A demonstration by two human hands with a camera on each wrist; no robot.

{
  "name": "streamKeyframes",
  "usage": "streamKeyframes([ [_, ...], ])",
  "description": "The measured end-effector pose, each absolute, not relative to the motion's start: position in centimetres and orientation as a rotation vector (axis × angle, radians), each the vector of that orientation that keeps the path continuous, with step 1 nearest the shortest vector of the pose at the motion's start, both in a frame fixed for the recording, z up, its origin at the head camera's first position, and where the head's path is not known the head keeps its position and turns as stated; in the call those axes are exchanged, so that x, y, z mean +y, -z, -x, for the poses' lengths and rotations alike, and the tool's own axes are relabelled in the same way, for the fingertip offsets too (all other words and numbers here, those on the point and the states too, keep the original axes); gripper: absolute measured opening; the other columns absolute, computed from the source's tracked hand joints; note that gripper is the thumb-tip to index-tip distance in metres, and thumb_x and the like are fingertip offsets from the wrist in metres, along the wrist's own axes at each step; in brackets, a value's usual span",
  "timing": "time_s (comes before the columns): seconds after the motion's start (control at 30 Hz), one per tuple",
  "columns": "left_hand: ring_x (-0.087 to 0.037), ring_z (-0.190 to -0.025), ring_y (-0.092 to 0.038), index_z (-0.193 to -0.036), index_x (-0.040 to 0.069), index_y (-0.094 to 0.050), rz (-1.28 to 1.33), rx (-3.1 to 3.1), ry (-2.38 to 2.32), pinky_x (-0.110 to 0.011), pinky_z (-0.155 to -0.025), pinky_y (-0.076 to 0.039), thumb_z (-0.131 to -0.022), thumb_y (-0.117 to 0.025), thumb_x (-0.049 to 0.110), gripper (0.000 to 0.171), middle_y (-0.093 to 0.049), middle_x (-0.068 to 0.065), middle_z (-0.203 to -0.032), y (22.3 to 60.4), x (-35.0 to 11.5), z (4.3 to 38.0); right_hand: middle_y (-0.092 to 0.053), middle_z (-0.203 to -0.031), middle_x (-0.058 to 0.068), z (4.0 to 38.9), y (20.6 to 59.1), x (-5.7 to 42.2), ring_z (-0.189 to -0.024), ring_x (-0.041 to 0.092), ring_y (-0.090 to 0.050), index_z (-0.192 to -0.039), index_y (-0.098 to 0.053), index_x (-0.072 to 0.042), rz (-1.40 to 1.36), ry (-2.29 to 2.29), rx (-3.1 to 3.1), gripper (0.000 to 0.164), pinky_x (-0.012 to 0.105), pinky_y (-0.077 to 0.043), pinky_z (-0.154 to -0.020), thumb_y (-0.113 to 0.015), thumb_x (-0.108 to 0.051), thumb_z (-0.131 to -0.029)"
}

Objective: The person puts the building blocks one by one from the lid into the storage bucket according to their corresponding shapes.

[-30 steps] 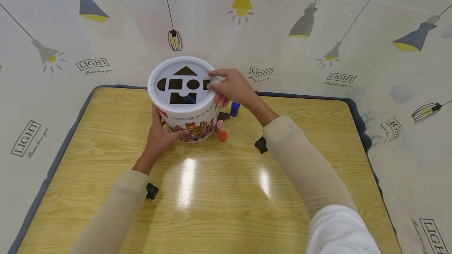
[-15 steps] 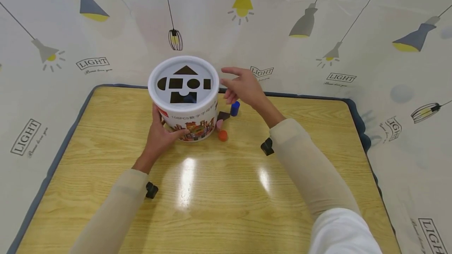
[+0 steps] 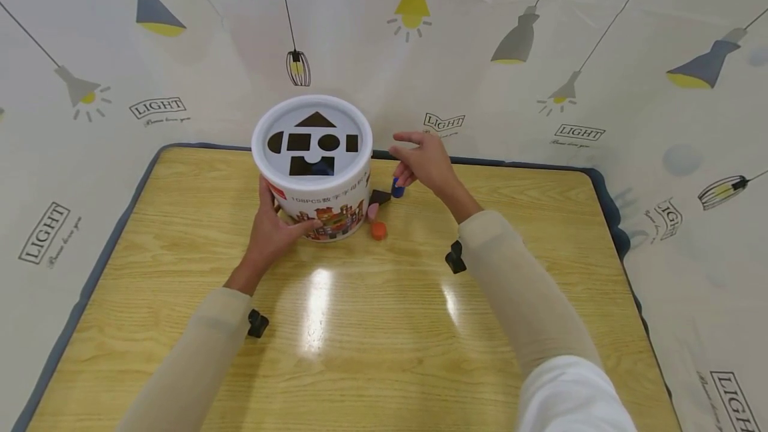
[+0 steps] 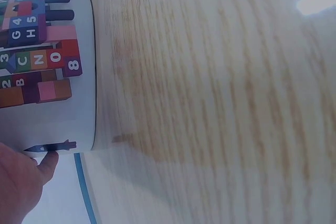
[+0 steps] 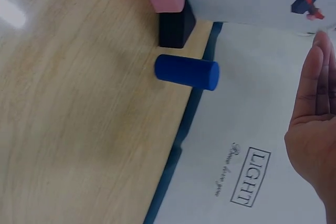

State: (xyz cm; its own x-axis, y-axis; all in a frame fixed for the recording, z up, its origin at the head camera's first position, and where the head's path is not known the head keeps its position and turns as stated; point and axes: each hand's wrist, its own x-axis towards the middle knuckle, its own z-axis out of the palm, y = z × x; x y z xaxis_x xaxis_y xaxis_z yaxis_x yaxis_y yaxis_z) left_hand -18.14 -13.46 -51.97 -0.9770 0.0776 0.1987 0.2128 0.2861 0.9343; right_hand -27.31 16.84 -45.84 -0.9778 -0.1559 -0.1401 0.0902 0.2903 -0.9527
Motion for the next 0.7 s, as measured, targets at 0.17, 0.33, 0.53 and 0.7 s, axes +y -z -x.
streamKeyframes([
  [0.17,-0.024,-0.138,-0.038,-0.152,0.047,0.000,0.281,-2.426,1.783,-0.055,-0.114,-0.030,-0.065,-0.092,0.019,0.130,-0.039,0.003,-0.150,52.1,-13.4,18.2,-0.068,-0.064,0.009,27.4,47.1,17.3,-0.050,0.019,-0.065,-0.133,-0.059,-0.009,0.009,1.756,2.375,0.042,0.035,-0.061,-0.054,-0.064,-0.024,-0.095],
  [0.33,-0.023,-0.138,-0.039,-0.152,0.047,0.000,0.295,-2.411,1.783,-0.055,-0.114,-0.030,-0.065,-0.092,0.019,0.130,-0.040,0.003,-0.150,52.1,-13.4,18.2,-0.068,-0.065,0.009,27.6,48.0,17.5,-0.051,0.018,-0.065,-0.133,-0.059,-0.008,-0.019,1.758,2.377,0.040,0.034,-0.061,-0.054,-0.063,-0.022,-0.096],
  [0.53,-0.023,-0.137,-0.040,-0.153,0.046,-0.001,0.303,-2.402,1.785,-0.055,-0.114,-0.031,-0.064,-0.093,0.017,0.131,-0.040,0.003,-0.149,52.2,-13.4,18.3,-0.068,-0.064,0.010,27.5,48.5,17.6,-0.052,0.020,-0.066,-0.135,-0.056,-0.005,-0.077,1.747,2.326,0.042,0.035,-0.061,-0.055,-0.063,-0.019,-0.096],
  [0.7,-0.023,-0.137,-0.040,-0.153,0.046,0.000,0.301,-2.401,1.795,-0.055,-0.114,-0.031,-0.064,-0.092,0.018,0.131,-0.040,0.003,-0.150,52.3,-13.5,18.3,-0.067,-0.066,0.013,26.7,47.8,17.1,-0.054,0.023,-0.066,-0.138,-0.052,0.000,-0.127,1.707,2.306,0.044,0.040,-0.062,-0.060,-0.061,-0.013,-0.096],
])
